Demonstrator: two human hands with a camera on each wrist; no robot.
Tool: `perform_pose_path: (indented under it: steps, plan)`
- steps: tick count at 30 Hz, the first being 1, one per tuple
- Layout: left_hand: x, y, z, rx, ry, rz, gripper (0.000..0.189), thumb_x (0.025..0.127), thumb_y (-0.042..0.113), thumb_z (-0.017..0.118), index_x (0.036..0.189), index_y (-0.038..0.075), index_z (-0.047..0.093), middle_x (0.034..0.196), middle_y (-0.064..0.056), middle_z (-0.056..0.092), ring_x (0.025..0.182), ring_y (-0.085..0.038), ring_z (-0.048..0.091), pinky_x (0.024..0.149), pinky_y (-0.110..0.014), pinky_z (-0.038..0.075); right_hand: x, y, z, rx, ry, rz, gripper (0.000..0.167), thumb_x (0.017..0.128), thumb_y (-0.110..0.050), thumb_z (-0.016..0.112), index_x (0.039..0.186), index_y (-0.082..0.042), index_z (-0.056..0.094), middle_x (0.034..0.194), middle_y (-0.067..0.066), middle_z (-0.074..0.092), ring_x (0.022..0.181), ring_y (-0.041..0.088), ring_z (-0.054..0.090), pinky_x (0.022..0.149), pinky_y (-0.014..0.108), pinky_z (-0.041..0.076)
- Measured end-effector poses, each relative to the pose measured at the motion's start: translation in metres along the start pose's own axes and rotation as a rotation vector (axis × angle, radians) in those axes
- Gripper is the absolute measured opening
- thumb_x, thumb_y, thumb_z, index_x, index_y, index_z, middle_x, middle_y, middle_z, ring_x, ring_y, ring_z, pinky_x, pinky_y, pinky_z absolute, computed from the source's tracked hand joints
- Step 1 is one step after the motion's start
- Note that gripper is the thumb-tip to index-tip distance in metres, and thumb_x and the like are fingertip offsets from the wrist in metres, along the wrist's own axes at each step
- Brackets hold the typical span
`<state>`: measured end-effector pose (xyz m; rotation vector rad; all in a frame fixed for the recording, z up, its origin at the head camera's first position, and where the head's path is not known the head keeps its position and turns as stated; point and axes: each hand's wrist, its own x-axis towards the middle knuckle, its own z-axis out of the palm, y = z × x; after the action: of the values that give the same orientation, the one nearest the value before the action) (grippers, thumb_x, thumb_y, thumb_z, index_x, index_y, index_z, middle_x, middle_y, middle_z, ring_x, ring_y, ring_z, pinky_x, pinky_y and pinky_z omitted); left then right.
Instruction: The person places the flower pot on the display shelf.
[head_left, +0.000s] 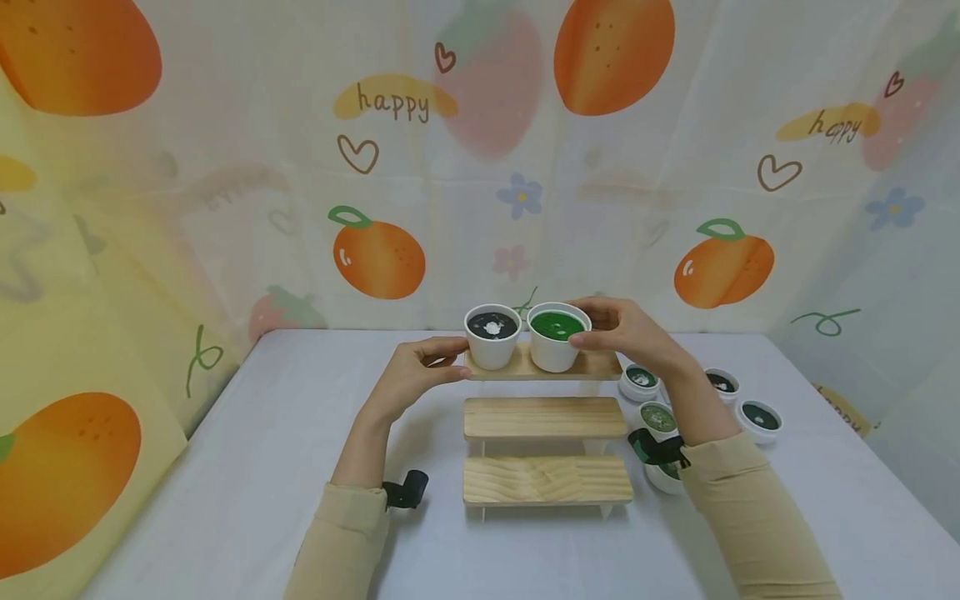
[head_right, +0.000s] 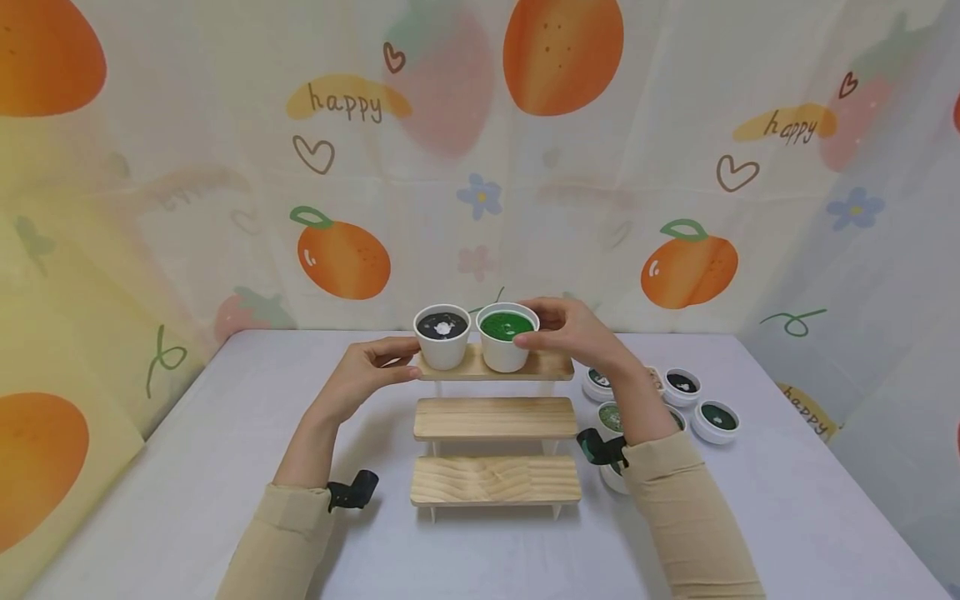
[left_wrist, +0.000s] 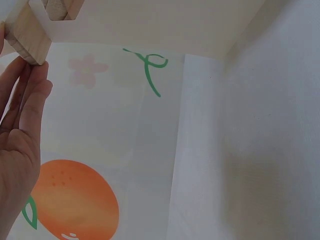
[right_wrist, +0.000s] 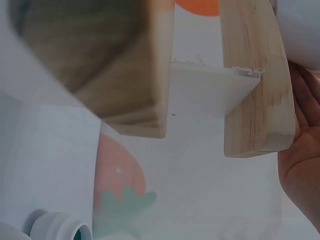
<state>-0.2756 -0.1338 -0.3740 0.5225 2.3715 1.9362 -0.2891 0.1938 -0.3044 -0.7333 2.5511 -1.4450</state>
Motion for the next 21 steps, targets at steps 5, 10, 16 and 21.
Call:
perform_pose_path:
  steps: [5, 10, 16, 21]
  plan:
    - [-0.0002, 0.0006, 0.0005, -0.011, -0.004, 0.006, 0.047, 0.079, 0.013, 0.082, 0.123, 0.005, 0.069, 0.129, -0.014, 0.068, 0.129, -0.034, 0.059, 0.112, -0.029, 0.051, 0.0009, 0.0003, 0.0014, 0.000, 0.011, 0.008, 0.052, 0.088, -0.021, 0.071, 0.137, -0.010, 0.057, 0.130, 0.010, 0.065, 0.108, 0.006, 0.065, 0.099, 0.018, 0.051]
    - [-0.0009, 0.0015, 0.0006, -0.008, -0.001, 0.006, 0.048, 0.079, 0.013, 0.082, 0.124, 0.005, 0.068, 0.129, -0.014, 0.068, 0.129, -0.033, 0.059, 0.112, -0.029, 0.051, 0.0019, 0.0013, 0.0025, 0.008, 0.012, 0.024, 0.054, 0.088, -0.022, 0.072, 0.138, -0.011, 0.056, 0.130, 0.010, 0.065, 0.108, 0.006, 0.065, 0.100, 0.019, 0.051]
    - [-0.0003, 0.0013, 0.0006, -0.008, 0.003, 0.007, 0.048, 0.079, 0.013, 0.082, 0.124, 0.006, 0.068, 0.129, -0.013, 0.068, 0.129, -0.033, 0.059, 0.110, -0.027, 0.051, 0.0021, 0.0038, 0.0026, 0.006, 0.009, 0.024, 0.055, 0.089, -0.022, 0.071, 0.140, -0.011, 0.054, 0.133, 0.011, 0.064, 0.110, 0.005, 0.064, 0.104, 0.021, 0.049]
    - [-0.0002, -0.0004, 0.0009, -0.003, 0.003, 0.004, 0.048, 0.079, 0.014, 0.082, 0.124, 0.007, 0.069, 0.129, -0.012, 0.069, 0.128, -0.031, 0.060, 0.110, -0.026, 0.051, 0.0010, 0.0041, 0.0033, -0.006, 0.014, 0.024, 0.055, 0.089, -0.022, 0.071, 0.140, -0.011, 0.054, 0.133, 0.011, 0.064, 0.110, 0.005, 0.064, 0.108, 0.031, 0.048]
